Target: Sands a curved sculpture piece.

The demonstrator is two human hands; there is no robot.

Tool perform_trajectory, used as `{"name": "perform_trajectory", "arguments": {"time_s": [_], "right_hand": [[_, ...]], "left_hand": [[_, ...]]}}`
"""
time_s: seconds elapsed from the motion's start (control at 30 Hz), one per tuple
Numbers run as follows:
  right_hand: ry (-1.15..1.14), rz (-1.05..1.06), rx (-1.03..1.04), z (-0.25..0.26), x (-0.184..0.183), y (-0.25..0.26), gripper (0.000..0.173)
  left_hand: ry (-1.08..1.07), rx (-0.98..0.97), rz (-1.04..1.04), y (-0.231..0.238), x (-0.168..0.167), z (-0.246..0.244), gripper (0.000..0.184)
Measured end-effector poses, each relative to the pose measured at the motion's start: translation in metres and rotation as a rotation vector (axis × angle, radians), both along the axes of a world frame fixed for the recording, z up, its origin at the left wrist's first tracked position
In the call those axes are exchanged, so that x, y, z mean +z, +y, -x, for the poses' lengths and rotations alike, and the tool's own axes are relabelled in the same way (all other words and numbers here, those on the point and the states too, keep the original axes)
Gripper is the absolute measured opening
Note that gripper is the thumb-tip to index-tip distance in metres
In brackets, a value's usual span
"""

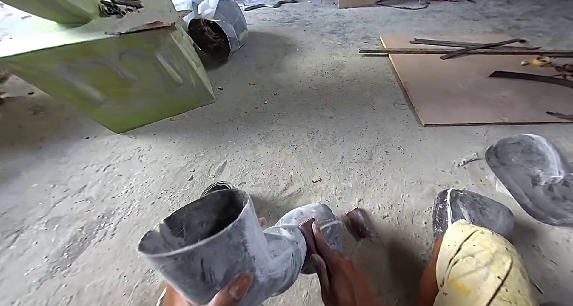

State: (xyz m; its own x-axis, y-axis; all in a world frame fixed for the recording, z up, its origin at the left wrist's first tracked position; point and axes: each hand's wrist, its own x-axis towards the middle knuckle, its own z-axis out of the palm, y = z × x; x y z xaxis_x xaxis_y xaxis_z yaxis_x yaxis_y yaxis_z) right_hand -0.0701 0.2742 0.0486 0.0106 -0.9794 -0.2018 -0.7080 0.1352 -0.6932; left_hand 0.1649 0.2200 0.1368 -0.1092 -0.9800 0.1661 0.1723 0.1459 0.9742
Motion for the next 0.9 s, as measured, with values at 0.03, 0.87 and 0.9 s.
{"name": "perform_trajectory", "arguments": {"time_s": [0.03,0.87,0.9], "right_hand": [[0.055,0.024,-0.015,0.001,-0.007,0.000,0.058],[-0.112,-0.150,-0.186,0.014,-0.014,-0.023,0.057],[-0.105,-0.137,-0.148,0.009,-0.010,-0.011,0.057]], "left_hand": [[-0.006,-0.043,0.023,0.000,0.000,0.002,0.079],[0.018,0.130,0.153,0.033,-0.045,-0.003,0.064],[0.022,0.152,0.147,0.031,-0.048,-0.003,0.071]]}}
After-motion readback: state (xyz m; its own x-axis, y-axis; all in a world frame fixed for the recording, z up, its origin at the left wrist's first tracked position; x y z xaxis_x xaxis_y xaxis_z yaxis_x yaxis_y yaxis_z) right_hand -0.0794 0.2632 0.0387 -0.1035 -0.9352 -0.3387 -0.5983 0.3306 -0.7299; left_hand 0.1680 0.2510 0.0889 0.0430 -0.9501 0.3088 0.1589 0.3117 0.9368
